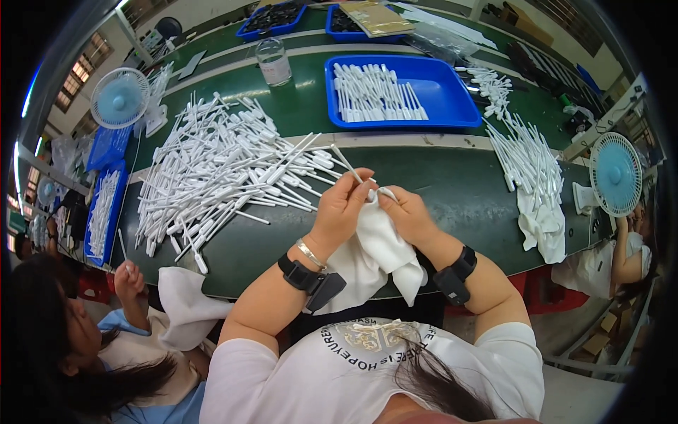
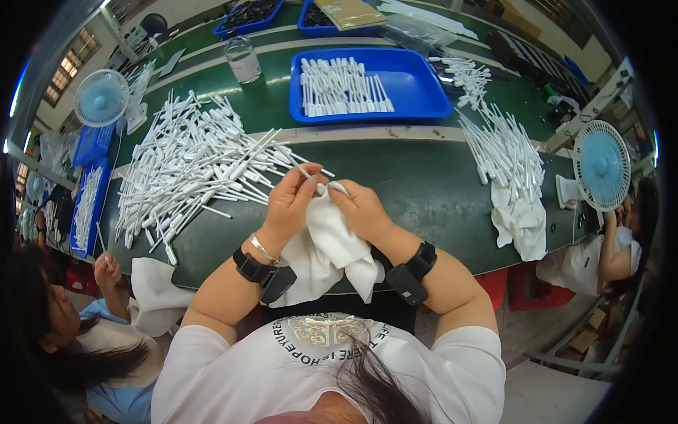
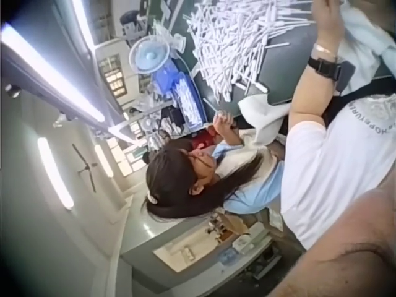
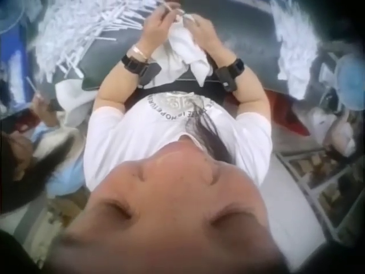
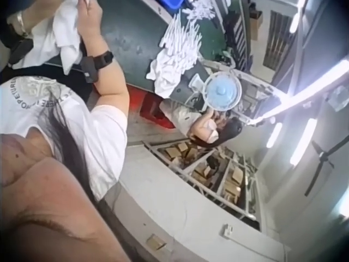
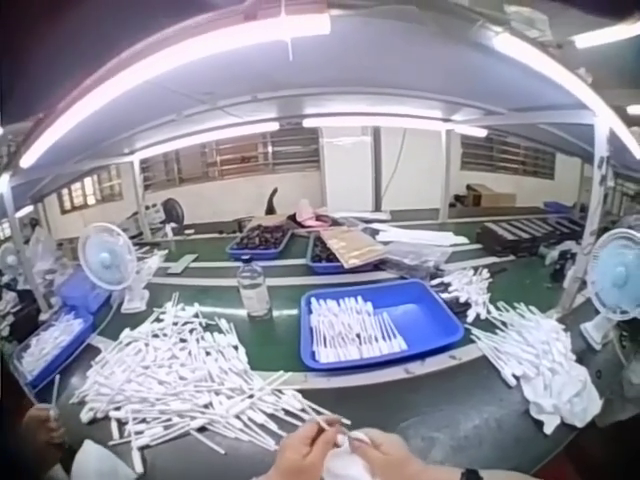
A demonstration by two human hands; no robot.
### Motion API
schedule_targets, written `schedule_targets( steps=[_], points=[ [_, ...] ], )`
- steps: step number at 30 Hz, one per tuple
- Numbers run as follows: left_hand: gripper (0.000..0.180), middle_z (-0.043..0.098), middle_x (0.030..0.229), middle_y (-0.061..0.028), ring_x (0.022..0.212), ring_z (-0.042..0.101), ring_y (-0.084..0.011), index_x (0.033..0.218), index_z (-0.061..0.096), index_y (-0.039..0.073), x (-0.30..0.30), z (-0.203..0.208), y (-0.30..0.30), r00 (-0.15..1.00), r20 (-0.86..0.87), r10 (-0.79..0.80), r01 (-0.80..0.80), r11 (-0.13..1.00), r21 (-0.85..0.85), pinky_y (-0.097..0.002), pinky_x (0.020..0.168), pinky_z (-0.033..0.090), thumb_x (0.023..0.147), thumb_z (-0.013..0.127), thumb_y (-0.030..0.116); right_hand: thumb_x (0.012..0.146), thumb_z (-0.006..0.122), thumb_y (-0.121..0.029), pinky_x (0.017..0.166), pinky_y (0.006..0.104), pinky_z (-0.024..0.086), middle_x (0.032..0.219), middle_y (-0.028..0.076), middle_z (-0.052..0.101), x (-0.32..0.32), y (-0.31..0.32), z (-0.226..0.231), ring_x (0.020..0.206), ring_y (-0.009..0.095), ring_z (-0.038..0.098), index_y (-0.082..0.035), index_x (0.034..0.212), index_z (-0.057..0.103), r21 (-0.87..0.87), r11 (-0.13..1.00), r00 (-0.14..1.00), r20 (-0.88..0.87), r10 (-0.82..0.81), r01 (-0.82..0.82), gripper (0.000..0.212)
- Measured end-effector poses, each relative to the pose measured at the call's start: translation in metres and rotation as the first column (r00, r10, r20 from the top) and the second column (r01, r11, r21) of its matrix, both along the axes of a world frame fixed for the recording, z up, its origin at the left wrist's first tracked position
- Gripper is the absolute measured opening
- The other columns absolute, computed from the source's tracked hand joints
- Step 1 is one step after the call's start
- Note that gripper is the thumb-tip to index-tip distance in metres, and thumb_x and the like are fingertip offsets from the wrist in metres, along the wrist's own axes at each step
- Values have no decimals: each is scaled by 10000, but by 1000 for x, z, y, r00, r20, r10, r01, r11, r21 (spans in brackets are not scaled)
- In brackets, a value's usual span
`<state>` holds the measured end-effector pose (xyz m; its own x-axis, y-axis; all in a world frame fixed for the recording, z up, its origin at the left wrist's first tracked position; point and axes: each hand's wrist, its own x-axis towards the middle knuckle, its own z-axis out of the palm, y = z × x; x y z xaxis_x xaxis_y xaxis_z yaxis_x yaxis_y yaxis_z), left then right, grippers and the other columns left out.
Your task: The person picks up a swab from a pile, wipes the handle and tip with a cloth, and places it into a blue tray, repeating this process for several swabs.
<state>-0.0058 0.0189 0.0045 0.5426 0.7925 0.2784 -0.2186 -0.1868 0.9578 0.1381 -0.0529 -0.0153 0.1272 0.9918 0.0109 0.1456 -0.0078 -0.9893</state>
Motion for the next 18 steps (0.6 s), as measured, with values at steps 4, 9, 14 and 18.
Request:
schedule_targets(
  steps=[4, 9, 14, 18],
  points=[
    [186, 605, 779, -35, 656, 536, -98, 1034, 560, 13, -6, 3, 2, 993, -100, -58, 55, 998, -28, -230, 615, 436, 892, 496, 117, 924, 462, -217, 642, 202, 424, 836, -11, 575, 9, 1, 15, 728, 44, 504, -26, 971, 566, 47, 980, 969, -166, -181, 192, 223],
    [192, 590, 708, -101, 624, 546, -193, 955, 588, 9, -5, 11, -10, 865, -479, -152, 308, 913, 267, -286, 594, 434, 862, 512, 158, 917, 465, -200, 624, 228, 421, 789, -8, 575, 22, 4, 11, 721, 50, 501, -22, 915, 571, 171, 916, 860, -441, -258, 363, 207],
    [197, 580, 683, -82, 630, 532, -156, 935, 605, 1, -9, 28, -7, 654, -734, -183, 484, 847, 221, -275, 597, 428, 835, 525, 151, 900, 474, -233, 612, 296, 428, 731, 92, 581, 29, 0, 15, 673, 176, 535, -10, 853, 551, 204, 957, 965, 118, -234, 207, 241],
    [219, 573, 692, -142, 619, 539, -260, 905, 601, 17, -25, 49, 6, 596, -763, -250, 533, 834, 143, -325, 580, 425, 840, 516, 208, 886, 488, -270, 617, 340, 430, 720, 168, 576, 34, 0, 14, 661, 292, 549, -8, 833, 543, 185, 971, 935, 292, -200, 149, 273]
  ],
)
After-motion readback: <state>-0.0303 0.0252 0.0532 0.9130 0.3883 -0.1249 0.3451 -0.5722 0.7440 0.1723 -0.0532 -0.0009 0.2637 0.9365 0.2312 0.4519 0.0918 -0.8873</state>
